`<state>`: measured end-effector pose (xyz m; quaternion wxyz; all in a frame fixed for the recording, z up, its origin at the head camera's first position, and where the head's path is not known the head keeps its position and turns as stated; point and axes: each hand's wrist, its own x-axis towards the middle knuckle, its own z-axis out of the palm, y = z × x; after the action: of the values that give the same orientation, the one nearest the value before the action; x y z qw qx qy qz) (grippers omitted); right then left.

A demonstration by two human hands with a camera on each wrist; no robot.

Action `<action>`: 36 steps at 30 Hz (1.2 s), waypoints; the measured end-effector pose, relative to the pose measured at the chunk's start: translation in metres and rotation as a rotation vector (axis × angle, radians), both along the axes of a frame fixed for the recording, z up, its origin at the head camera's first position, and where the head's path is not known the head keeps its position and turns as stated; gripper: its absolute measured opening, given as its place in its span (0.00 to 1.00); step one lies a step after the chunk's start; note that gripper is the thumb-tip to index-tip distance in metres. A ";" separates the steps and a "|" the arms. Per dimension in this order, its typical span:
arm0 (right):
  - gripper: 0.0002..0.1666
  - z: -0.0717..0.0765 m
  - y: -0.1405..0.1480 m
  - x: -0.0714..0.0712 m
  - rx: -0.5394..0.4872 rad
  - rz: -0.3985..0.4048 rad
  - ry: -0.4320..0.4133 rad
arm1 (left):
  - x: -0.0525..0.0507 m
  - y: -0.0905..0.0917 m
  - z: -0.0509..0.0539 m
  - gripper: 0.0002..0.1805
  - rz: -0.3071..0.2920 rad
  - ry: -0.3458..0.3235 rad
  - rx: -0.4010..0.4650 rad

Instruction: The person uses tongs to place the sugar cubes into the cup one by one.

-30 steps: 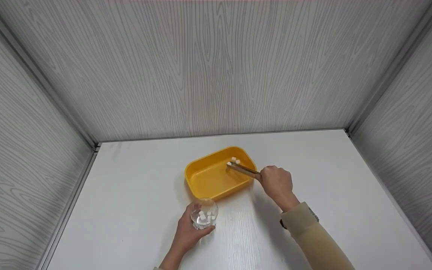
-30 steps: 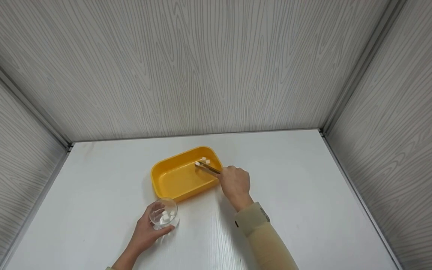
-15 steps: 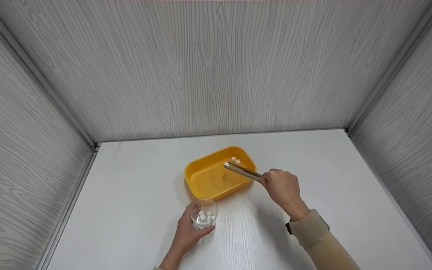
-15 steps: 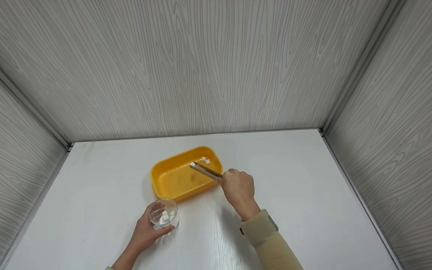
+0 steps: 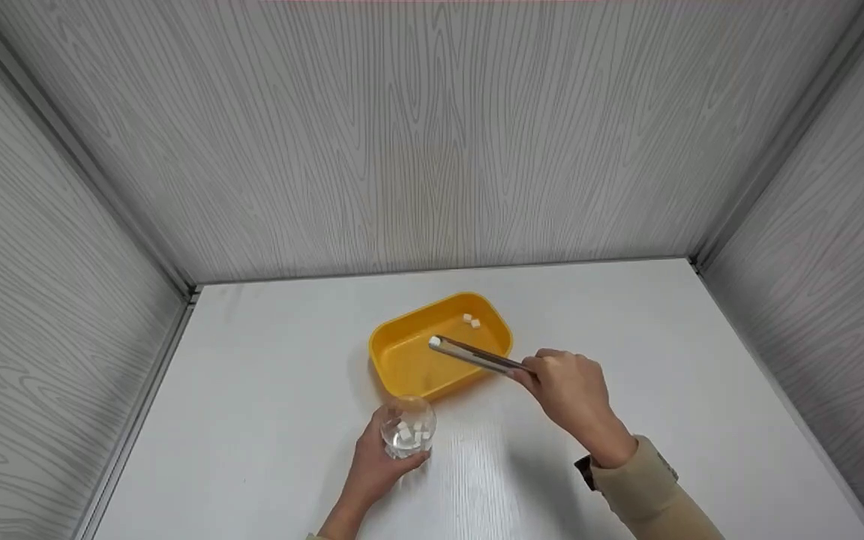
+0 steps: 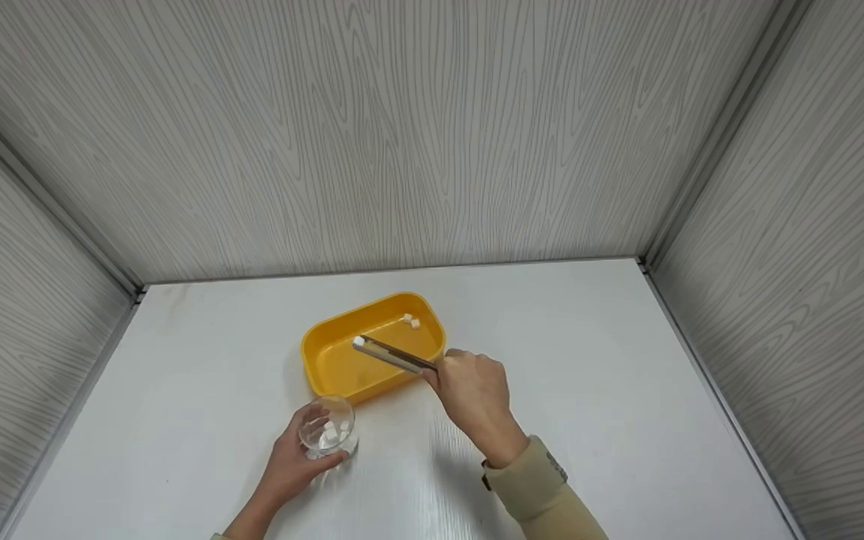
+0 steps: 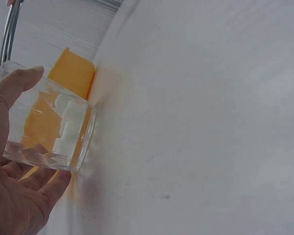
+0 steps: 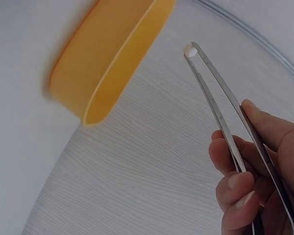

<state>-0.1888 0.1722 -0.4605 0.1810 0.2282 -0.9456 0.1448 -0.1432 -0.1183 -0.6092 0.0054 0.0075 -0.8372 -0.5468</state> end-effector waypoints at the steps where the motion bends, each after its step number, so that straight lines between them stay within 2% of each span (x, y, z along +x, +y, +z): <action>1: 0.14 0.001 0.000 0.002 -0.001 0.007 0.004 | 0.000 0.000 0.000 0.56 0.003 -0.005 -0.003; 9: 0.14 0.007 -0.003 0.017 0.011 0.063 0.019 | -0.001 0.001 0.000 0.56 0.017 -0.029 -0.011; 18: 0.11 0.009 -0.005 0.028 0.004 0.155 -0.029 | -0.001 0.000 0.001 0.54 0.007 -0.007 0.003; 29: 0.12 0.008 -0.009 0.035 0.035 0.196 -0.078 | -0.001 0.002 0.002 0.54 0.010 -0.043 -0.024; 36: 0.13 0.008 -0.011 0.037 0.058 0.196 -0.087 | 0.000 0.003 0.002 0.55 0.033 -0.061 -0.026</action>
<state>-0.1522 0.1614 -0.4527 0.1181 0.3184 -0.9294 0.1445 -0.1435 -0.1150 -0.6069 -0.0109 0.0378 -0.8439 -0.5351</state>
